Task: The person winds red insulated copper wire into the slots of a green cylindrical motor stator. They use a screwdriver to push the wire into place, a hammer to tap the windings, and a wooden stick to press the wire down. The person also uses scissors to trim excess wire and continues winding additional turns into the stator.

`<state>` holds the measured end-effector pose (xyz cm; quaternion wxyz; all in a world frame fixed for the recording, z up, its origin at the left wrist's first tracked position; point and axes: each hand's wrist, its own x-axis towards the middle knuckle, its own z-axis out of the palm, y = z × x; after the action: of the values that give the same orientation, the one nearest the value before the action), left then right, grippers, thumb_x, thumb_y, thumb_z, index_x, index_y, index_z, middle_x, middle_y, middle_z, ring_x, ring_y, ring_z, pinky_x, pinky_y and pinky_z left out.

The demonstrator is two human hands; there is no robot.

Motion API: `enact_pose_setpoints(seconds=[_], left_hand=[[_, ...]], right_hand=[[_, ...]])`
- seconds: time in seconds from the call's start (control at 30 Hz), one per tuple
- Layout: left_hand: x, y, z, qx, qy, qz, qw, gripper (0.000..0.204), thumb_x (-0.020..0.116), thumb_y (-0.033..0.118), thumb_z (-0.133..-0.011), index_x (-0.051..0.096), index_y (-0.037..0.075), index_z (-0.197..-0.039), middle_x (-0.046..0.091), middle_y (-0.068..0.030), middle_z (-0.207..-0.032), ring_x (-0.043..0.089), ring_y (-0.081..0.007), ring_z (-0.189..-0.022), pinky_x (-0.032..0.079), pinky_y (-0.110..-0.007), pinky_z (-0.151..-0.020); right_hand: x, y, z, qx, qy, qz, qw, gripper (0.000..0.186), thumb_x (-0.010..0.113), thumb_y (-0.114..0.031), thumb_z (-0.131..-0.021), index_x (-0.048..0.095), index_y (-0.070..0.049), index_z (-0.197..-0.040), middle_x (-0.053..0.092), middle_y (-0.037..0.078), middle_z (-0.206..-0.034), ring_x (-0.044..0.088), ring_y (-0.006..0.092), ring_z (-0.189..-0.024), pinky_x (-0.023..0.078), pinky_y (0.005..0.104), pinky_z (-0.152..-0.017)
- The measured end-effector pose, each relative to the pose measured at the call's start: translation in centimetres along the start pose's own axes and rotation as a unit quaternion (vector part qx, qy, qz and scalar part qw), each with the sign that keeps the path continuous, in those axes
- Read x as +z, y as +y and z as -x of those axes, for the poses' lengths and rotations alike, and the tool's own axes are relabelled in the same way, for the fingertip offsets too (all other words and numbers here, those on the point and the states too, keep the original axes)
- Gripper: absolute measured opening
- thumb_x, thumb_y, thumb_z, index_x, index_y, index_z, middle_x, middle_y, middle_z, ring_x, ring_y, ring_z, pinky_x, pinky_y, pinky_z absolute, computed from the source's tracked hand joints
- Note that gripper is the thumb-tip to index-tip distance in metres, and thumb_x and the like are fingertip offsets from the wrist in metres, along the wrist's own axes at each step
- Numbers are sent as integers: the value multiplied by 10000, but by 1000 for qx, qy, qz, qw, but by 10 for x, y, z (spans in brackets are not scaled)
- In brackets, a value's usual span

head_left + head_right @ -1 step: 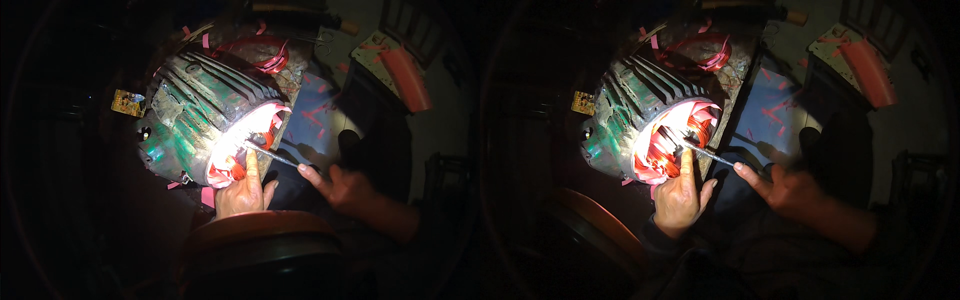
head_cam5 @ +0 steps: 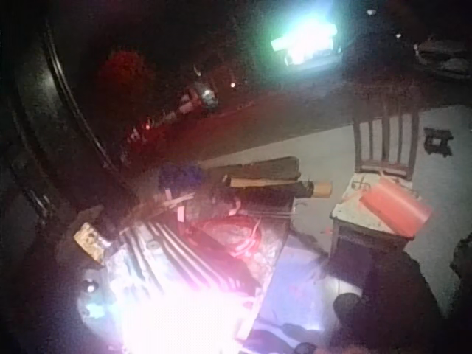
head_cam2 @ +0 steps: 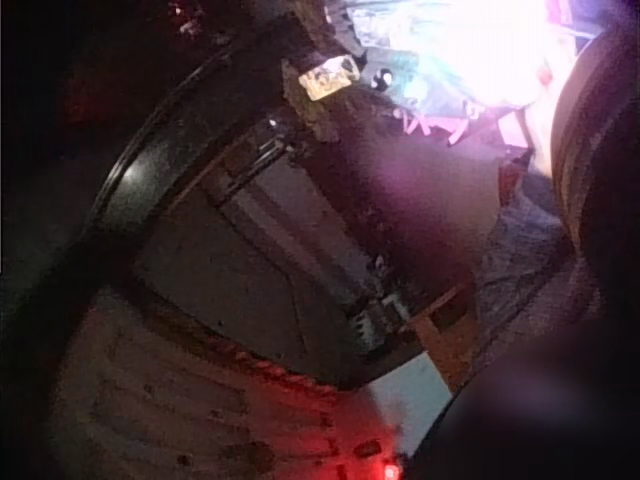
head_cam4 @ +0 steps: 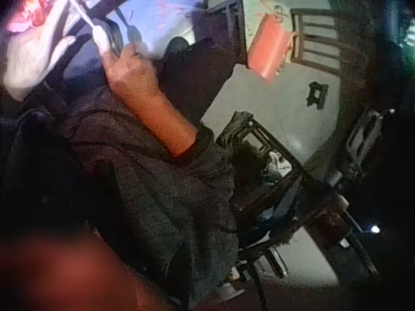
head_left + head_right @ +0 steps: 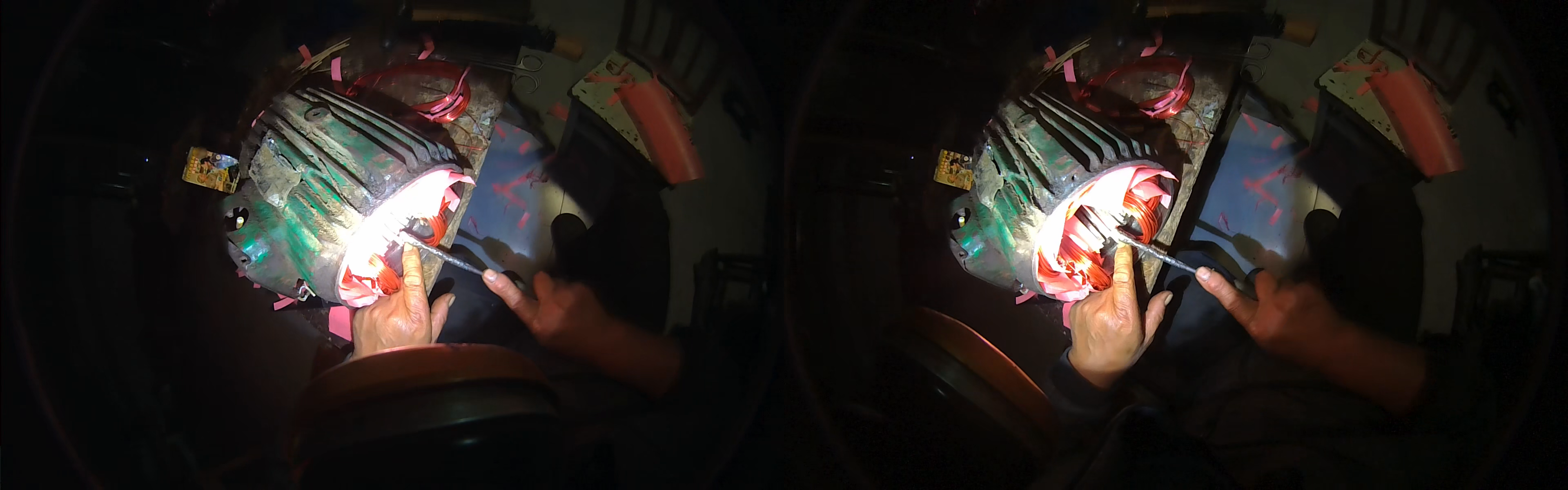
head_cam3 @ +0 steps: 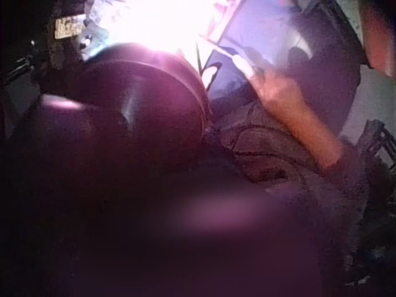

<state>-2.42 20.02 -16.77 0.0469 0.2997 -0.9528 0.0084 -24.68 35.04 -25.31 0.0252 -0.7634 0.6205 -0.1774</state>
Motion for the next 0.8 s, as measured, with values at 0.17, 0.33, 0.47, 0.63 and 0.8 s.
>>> enact_pose_setpoints(seconds=[0.17,0.33,0.47,0.63,0.8], left_hand=[[3,-1,-1,14,14,1,1000,900,905,286,-857,478,-204,-1479,641,-114,-650,653,-281,-518,523,-413,-510],[4,-4,2,23,30,10,999,882,894,276,-865,478,-206,-1476,658,-137,-682,670,-306,-548,529,-436,-528],[3,-6,3,28,22,31,999,859,876,259,-869,478,-211,-1469,671,-166,-712,693,-341,-589,536,-453,-539],[-8,-2,0,37,24,41,998,824,867,250,-864,508,-195,-1456,683,-181,-740,711,-353,-624,550,-452,-556],[-37,0,18,146,54,35,987,734,879,248,-852,605,-110,-1431,702,-136,-758,698,-281,-599,560,-389,-562]], right_hand=[[6,-19,2,3,-15,56,998,785,626,-80,-964,376,-118,-1707,508,86,-769,526,171,-510,448,359,-382],[-21,-44,-8,35,-98,-48,993,799,593,-256,-1028,269,-17,-1718,596,169,-838,632,264,-540,524,428,-453],[-74,-61,-29,65,-183,-187,963,855,557,-334,-1021,206,60,-1693,691,275,-841,709,370,-577,590,507,-550],[-125,-41,-70,102,-214,-265,935,628,580,-111,-962,473,122,-1536,737,306,-857,763,390,-718,632,497,-654],[-124,-26,-71,41,-132,-251,958,652,611,-244,-1052,391,-24,-1625,727,199,-822,720,376,-714,586,478,-657]])
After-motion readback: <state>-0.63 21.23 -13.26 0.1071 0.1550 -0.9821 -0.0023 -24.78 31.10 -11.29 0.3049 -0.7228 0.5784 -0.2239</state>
